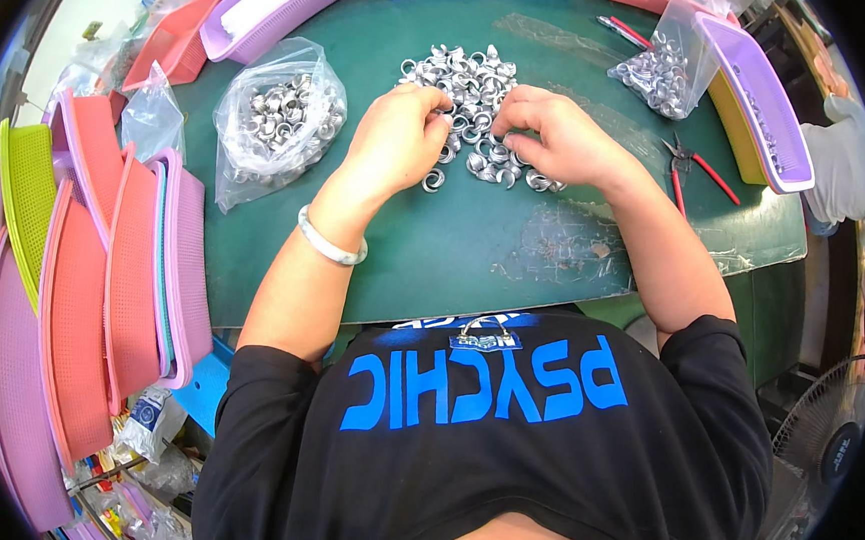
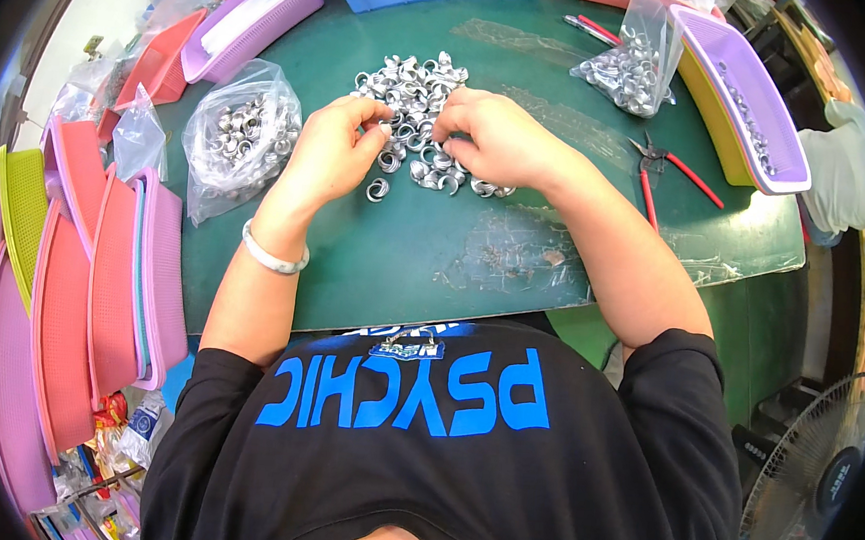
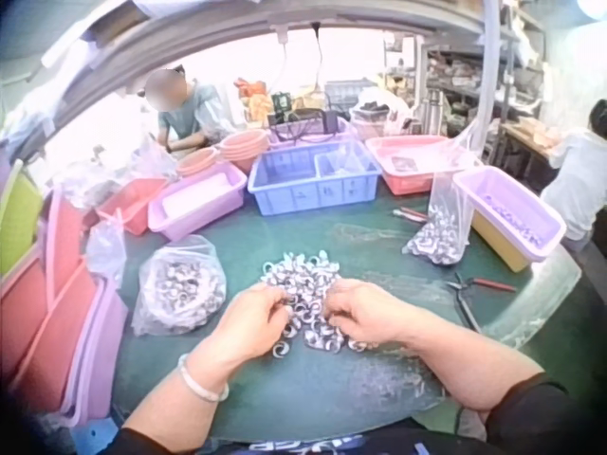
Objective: The person sits at a green workbench and repeatedly picks up small silver metal rings and cone-shaped metal pieces. They fit the cone-shaped pieces into the rings by hand, assembling them into small units and placing the finished items into a pile on the table.
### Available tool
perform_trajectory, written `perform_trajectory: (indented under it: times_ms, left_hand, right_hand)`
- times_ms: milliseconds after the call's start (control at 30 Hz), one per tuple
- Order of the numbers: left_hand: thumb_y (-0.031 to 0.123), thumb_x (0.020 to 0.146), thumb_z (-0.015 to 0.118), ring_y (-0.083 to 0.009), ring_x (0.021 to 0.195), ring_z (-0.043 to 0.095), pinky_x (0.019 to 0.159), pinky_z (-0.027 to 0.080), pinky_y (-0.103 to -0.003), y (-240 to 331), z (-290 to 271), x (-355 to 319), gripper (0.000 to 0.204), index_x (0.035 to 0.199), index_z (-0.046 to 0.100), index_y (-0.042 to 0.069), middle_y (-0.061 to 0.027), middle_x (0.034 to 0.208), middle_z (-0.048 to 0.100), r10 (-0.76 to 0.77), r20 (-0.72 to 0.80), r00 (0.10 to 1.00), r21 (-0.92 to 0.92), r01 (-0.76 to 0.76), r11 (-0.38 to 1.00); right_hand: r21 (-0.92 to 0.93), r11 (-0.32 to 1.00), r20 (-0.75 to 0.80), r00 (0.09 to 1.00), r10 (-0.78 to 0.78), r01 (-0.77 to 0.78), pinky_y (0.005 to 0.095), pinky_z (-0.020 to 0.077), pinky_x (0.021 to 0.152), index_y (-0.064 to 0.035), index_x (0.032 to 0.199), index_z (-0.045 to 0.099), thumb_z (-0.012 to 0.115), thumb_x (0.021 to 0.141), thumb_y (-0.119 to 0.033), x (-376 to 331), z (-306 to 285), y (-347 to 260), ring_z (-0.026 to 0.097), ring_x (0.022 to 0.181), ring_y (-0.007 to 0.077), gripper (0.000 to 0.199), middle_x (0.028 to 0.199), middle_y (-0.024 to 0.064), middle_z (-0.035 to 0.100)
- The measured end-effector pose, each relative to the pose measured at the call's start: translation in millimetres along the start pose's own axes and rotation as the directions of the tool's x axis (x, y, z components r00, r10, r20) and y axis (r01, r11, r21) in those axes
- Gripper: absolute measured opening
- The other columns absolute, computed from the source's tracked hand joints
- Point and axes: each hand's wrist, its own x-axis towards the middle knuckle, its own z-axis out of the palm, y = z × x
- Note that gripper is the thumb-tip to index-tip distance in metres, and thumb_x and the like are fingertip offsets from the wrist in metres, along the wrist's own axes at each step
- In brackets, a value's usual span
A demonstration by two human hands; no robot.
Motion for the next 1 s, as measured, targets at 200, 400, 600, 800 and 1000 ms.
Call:
perform_trajectory:
  times_ms: [200,400,600,800,1000]
  left_hand:
    - [0.006,0.077,0.056,-0.0147,0.06,0.052,0.057,0.043,-0.027,-1.0,7.9,-10.3,0.016,0.091,0.062,0.001,-0.0087,0.077,0.057,0.042,-0.031,0.999,-0.118,-0.046,0.992]
    - [0.006,0.077,0.056,-0.0151,0.059,0.052,0.055,0.042,-0.027,0.4,11.3,-13.9,0.014,0.089,0.063,0.002,-0.0075,0.074,0.056,0.094,-0.068,0.993,-0.136,-0.103,0.985]
    - [0.006,0.076,0.059,-0.0148,0.057,0.052,0.053,0.041,-0.027,-1.8,14.1,-14.1,0.013,0.087,0.063,0.002,-0.0071,0.071,0.055,0.121,-0.072,0.99,-0.158,-0.131,0.979]
    - [0.007,0.076,0.06,-0.0139,0.055,0.051,0.051,0.041,-0.026,-1.7,14.4,-14.8,0.013,0.087,0.063,0.001,-0.007,0.07,0.054,0.119,-0.075,0.99,-0.185,-0.131,0.974]
    - [0.007,0.076,0.06,-0.0134,0.055,0.051,0.051,0.041,-0.026,0.6,13.8,-15.0,0.013,0.087,0.063,0.001,-0.0066,0.07,0.055,0.124,-0.079,0.989,-0.198,-0.137,0.97]
  right_hand:
    - [-0.031,0.999,-0.023,0.999,-0.022,0.022,0.0358,0.0431,0.076,-0.0002,0.088,0.058,0.06,0.069,0.0,-1.8,2.9,-4.1,0.053,0.086,0.03,0.02,0.086,0.0114,0.055]
    - [-0.154,0.984,0.036,0.995,0.093,-0.086,0.0366,0.0431,0.075,-0.0002,0.09,0.059,0.059,0.07,-0.003,-4.4,-3.7,5.7,0.053,0.086,0.0304,0.02,0.087,0.0128,0.055]
    - [-0.155,0.978,0.078,0.985,0.154,-0.14,0.036,0.0441,0.07,-0.0001,0.085,0.058,0.06,0.07,-0.004,-3.1,-7.2,3.8,0.054,0.079,0.0293,0.016,0.081,0.0124,0.055]
    - [-0.174,0.969,0.057,0.98,0.189,-0.176,0.0359,0.0431,0.062,-0.001,0.076,0.055,0.063,0.068,-0.007,-2.8,-6.0,-0.9,0.054,0.071,0.0292,0.013,0.074,0.0114,0.053]
    - [-0.209,0.956,0.035,0.975,0.218,-0.206,0.0361,0.0435,0.064,-0.0012,0.073,0.057,0.06,0.069,-0.007,-3.1,-0.1,-1.6,0.054,0.071,0.0291,0.008,0.074,0.0118,0.054]
